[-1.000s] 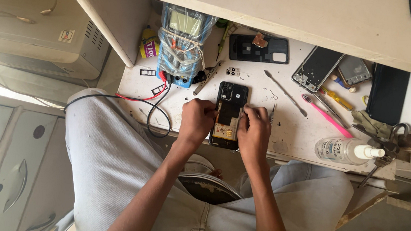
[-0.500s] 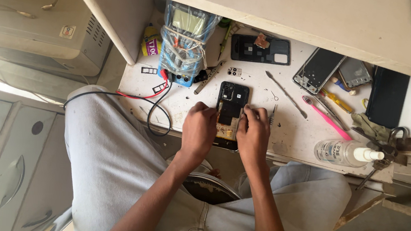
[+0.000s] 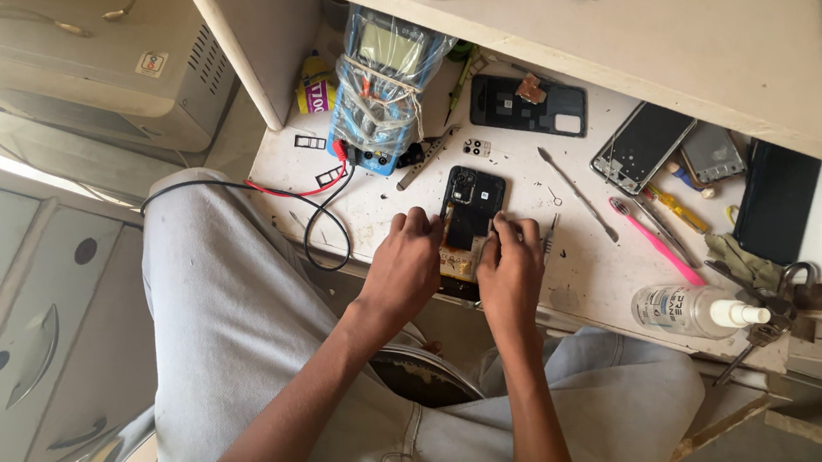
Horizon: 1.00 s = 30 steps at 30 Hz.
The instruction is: The person sits at a repair workbench and works on a disassembled smartphone, pressing and positioning components on the phone body, using a screwdriver on the device, and manipulating the phone frame and back cover while reassembling it.
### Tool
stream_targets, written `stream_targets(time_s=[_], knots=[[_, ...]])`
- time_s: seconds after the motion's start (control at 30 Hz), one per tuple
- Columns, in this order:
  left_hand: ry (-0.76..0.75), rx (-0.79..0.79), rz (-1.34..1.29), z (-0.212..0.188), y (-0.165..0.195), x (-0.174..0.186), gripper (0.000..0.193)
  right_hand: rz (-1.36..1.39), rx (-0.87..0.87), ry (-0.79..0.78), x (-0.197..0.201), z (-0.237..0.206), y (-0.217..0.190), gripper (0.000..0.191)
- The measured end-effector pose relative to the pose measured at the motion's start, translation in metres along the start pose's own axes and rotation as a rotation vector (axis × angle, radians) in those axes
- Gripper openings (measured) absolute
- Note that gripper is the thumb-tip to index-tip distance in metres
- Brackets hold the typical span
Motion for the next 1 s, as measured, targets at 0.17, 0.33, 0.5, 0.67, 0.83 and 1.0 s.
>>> stream_targets(time_s=[0.17,0.33,0.5,0.67,0.83,1.0], knots=[[-0.024,-0.031,0.09,0.004,0.001,-0.001,0.034,-0.013,-0.024,-0.04,0.0,0.003,0.0,0.025],[-0.046,-0.003,0.05,0.004,0.004,0.001,0.045,0.032,-0.027,0.003,-0.003,0.009,0.004,0.013],[-0.259,0.263,-0.014,-0.009,0.01,0.005,0.072,0.006,-0.057,-0.024,-0.003,0.012,0.004,0.012],[-0.183,0.275,-0.102,-0.015,0.01,-0.004,0.079,-0.001,-0.065,-0.032,-0.003,0.01,-0.002,0.01],[-0.209,0.58,-0.931,-0.023,-0.016,-0.011,0.067,0.029,-0.04,-0.033,-0.001,0.004,0.0,0.012],[-0.287,0.66,-1.246,-0.024,-0.035,-0.008,0.061,0.08,-0.094,-0.057,-0.005,0.0,0.003,0.015]])
Point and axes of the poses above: each hand's wrist, its own z-axis towards the middle knuckle, its own x-axis out of the back of the hand, y = z × x, the point moved 1 cm from there along z, towards the middle knuckle, and after that the axes turned 4 degrees about -z, right-handed, at the moved point
